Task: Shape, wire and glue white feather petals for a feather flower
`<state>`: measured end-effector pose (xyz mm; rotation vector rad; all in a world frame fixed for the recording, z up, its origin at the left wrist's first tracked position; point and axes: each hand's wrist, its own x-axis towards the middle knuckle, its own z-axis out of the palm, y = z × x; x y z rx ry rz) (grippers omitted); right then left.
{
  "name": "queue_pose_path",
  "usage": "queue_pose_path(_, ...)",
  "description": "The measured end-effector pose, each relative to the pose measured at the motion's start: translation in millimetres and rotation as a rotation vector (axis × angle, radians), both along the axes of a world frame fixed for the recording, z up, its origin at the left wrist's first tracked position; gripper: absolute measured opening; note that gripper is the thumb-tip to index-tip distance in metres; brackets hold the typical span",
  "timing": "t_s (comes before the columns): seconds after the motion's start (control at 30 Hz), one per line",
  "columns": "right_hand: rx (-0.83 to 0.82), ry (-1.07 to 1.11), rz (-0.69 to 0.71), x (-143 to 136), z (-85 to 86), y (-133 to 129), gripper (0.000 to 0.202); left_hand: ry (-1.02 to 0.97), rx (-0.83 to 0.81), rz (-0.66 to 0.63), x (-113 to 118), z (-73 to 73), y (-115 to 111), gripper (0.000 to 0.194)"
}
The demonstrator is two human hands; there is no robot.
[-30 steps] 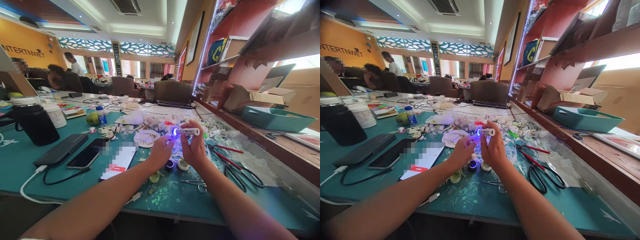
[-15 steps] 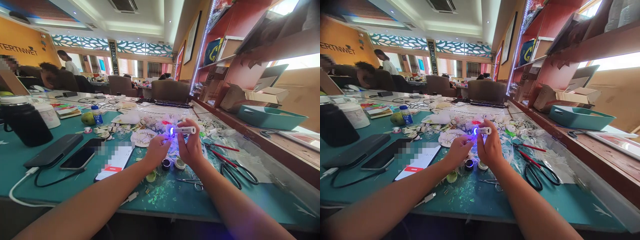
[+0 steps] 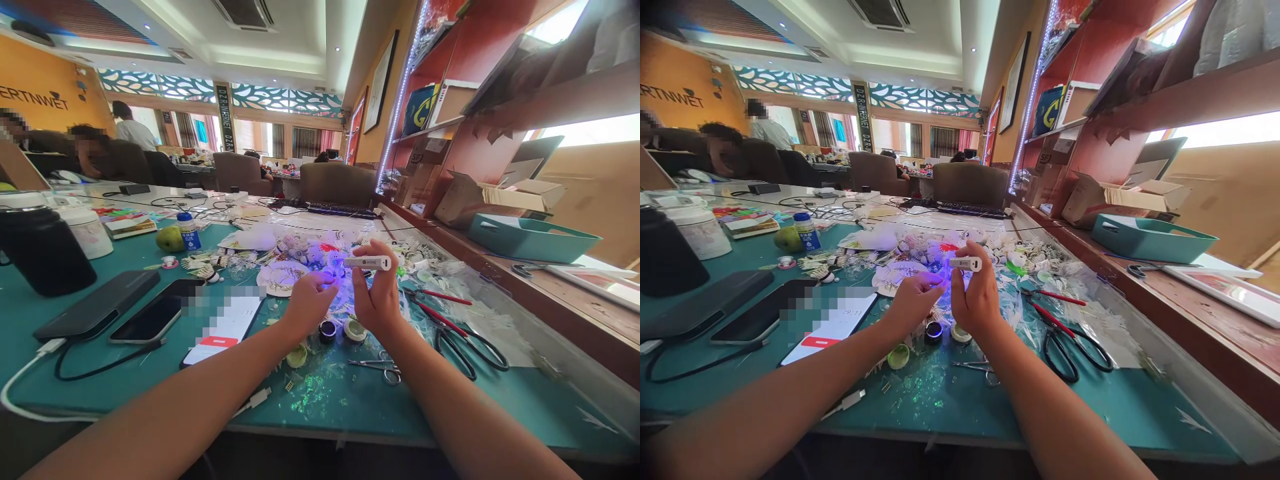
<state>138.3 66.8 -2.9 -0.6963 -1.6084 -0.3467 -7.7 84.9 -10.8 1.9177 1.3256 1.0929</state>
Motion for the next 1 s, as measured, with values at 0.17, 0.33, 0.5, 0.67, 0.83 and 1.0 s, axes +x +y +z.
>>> queue_pose_path(0.17,-0.003,0.010,-0.003,0,-1.6,0,0.049,-0.041,-0.021,-0.039,0,-3.1,1,0.024)
queue_pose_path(0.33,-0.012,0.013,-0.003,1,-2.0,1,0.048,-0.099,-0.012,-0.056,-1,-6.1,3,0.028)
queue_pose_path(0.5,-0.011,0.010,-0.007,1,-2.1,1,0.047,-0.135,-0.044,-0.073,-2,-10.2,6,0.031)
queue_pose_path(0.67,-0.026,0.011,-0.008,1,-3.6,1,0.048,-0.137,-0.093,-0.076,-1,-10.1,8,0.031)
queue_pose_path(0.83,-0.031,0.004,0.002,1,-4.0,1,0.047,-0.127,-0.161,-0.067,0,-8.3,7,0.028)
queue_pose_path(1.0,-0.027,0.004,0.012,2,-3.8,1,0.048,-0.132,-0.203,-0.047,1,-8.1,7,0.028)
